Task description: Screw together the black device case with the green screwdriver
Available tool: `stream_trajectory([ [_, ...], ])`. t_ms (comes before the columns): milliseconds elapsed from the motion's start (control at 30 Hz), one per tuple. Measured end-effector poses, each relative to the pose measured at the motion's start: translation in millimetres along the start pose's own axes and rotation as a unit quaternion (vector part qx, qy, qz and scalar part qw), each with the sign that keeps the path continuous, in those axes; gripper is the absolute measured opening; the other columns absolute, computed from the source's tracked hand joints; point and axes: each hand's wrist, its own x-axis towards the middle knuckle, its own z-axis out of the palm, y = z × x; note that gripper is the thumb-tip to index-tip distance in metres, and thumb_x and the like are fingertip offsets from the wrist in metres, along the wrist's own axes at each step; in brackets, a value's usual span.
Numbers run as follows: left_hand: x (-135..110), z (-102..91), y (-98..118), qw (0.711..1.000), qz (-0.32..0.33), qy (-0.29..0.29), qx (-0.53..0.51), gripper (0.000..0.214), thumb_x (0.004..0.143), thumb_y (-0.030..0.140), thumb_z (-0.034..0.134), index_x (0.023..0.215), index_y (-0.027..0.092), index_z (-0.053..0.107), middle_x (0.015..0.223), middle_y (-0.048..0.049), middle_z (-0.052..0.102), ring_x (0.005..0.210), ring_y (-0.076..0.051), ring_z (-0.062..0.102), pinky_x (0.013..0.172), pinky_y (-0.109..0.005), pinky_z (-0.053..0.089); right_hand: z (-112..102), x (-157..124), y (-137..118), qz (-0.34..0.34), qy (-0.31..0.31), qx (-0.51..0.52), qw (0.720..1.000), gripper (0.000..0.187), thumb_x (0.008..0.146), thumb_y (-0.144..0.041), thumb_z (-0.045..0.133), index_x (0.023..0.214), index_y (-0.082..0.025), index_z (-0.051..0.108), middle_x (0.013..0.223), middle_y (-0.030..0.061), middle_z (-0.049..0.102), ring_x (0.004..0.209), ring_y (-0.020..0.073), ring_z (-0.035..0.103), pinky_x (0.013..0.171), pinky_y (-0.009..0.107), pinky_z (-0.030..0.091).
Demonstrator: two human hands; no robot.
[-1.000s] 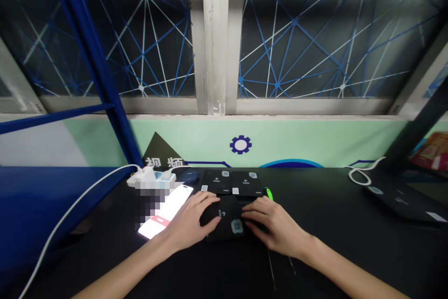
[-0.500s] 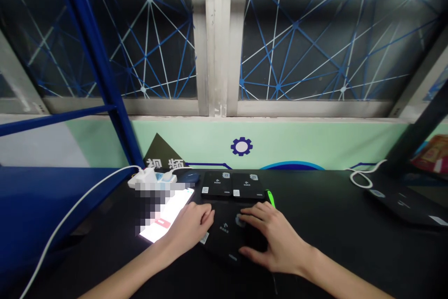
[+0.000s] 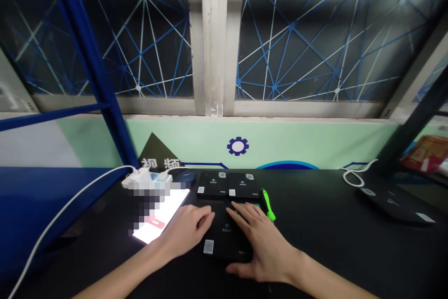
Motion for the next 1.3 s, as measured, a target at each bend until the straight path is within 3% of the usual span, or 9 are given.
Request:
stream_trajectory([
  [167, 3, 3.0, -7, 0.991, -0.049, 0.030, 0.123, 0.023, 0.102, 0.031, 0.034, 0.089, 0.023, 0.051, 0.061, 0.0021, 0.054, 0.053, -0.019, 0.054, 0.053, -0.028, 0.020, 6, 6, 1, -0.008, 0.011, 0.028, 1.000, 0.099, 0.062, -0.066, 0.076, 0.145, -0.020, 0.046, 0.142, 0.0169, 0.046, 0.127, 0.0385, 0.044, 0.111, 0.055, 0.032],
  [333, 2, 2.2, -7, 0.985, -0.038, -0.014, 0.166, 0.032, 0.099, 0.029, 0.040, 0.069, 0.022, 0.049, 0.060, -0.0009, 0.057, 0.053, -0.020, 0.056, 0.052, -0.029, 0.020, -7, 7, 6, -0.033, 0.024, 0.048, 0.998, 0.093, 0.057, -0.056, 0.082, 0.138, -0.021, 0.052, 0.136, 0.0154, 0.046, 0.121, 0.0356, 0.046, 0.103, 0.051, 0.041],
  [500, 1, -0.1, -4, 0.988, -0.015, -0.024, 0.155, 0.027, 0.097, 0.029, 0.045, 0.072, 0.021, 0.052, 0.063, -0.0008, 0.060, 0.055, -0.019, 0.058, 0.051, -0.028, 0.025, -28, 8, 26, -0.027, 0.060, 0.024, 0.998, 0.085, 0.063, -0.049, 0.081, 0.137, -0.024, 0.049, 0.138, 0.0140, 0.045, 0.124, 0.0341, 0.045, 0.107, 0.053, 0.038],
  [600, 0, -1.1, -3, 0.990, -0.010, 0.011, 0.142, 0.023, 0.097, 0.029, 0.044, 0.079, 0.021, 0.054, 0.070, -0.0012, 0.063, 0.061, -0.020, 0.061, 0.052, -0.028, 0.033, -34, 13, 44, -0.006, 0.063, 0.005, 0.998, 0.084, 0.069, -0.054, 0.078, 0.142, -0.024, 0.048, 0.141, 0.0146, 0.044, 0.128, 0.0342, 0.043, 0.107, 0.053, 0.040],
  [667, 0, -1.0, -2, 0.991, 0.005, 0.056, 0.120, 0.018, 0.098, 0.031, 0.044, 0.096, 0.021, 0.059, 0.087, -0.0041, 0.068, 0.076, -0.022, 0.065, 0.061, -0.030, 0.043, -34, 17, 56, -0.004, 0.058, -0.008, 0.998, 0.086, 0.070, -0.059, 0.077, 0.144, -0.025, 0.047, 0.143, 0.0147, 0.044, 0.129, 0.0351, 0.043, 0.106, 0.055, 0.040],
  [733, 0, -0.1, -4, 0.989, 0.025, 0.101, 0.103, 0.028, 0.099, 0.033, 0.045, 0.121, 0.021, 0.056, 0.113, -0.0083, 0.068, 0.101, -0.026, 0.064, 0.080, -0.036, 0.050, -34, 21, 67, -0.004, 0.062, -0.010, 0.998, 0.086, 0.072, -0.060, 0.076, 0.144, -0.025, 0.047, 0.143, 0.0150, 0.044, 0.129, 0.0351, 0.043, 0.106, 0.056, 0.040],
  [867, 2, 5.6, -12, 0.989, 0.053, 0.107, 0.093, 0.058, 0.101, 0.041, 0.044, 0.154, 0.024, 0.027, 0.152, -0.0099, 0.044, 0.137, -0.030, 0.044, 0.109, -0.047, 0.039, -34, 30, 83, -0.006, 0.060, -0.015, 0.998, 0.085, 0.072, -0.061, 0.075, 0.145, -0.026, 0.047, 0.144, 0.0144, 0.045, 0.130, 0.0346, 0.044, 0.106, 0.057, 0.040],
  [1033, 3, 17.1, -23, 0.991, 0.056, 0.052, 0.106, 0.063, 0.103, 0.045, 0.040, 0.158, 0.026, 0.016, 0.161, -0.0074, 0.029, 0.147, -0.029, 0.028, 0.118, -0.050, 0.028, -39, 40, 102, -0.036, 0.045, -0.045, 0.997, 0.078, 0.080, -0.060, 0.070, 0.146, -0.023, 0.048, 0.149, 0.0163, 0.046, 0.133, 0.0351, 0.045, 0.109, 0.057, 0.038],
  [1300, 0, 14.2, -20, 0.993, 0.044, 0.044, 0.103, 0.056, 0.099, 0.044, 0.049, 0.150, 0.022, 0.039, 0.153, -0.0085, 0.044, 0.140, -0.031, 0.039, 0.113, -0.051, 0.035, -36, 52, 106, -0.053, 0.060, -0.063, 0.995, 0.061, 0.090, -0.049, 0.062, 0.143, -0.021, 0.051, 0.148, 0.0146, 0.049, 0.135, 0.0320, 0.046, 0.112, 0.053, 0.039],
])
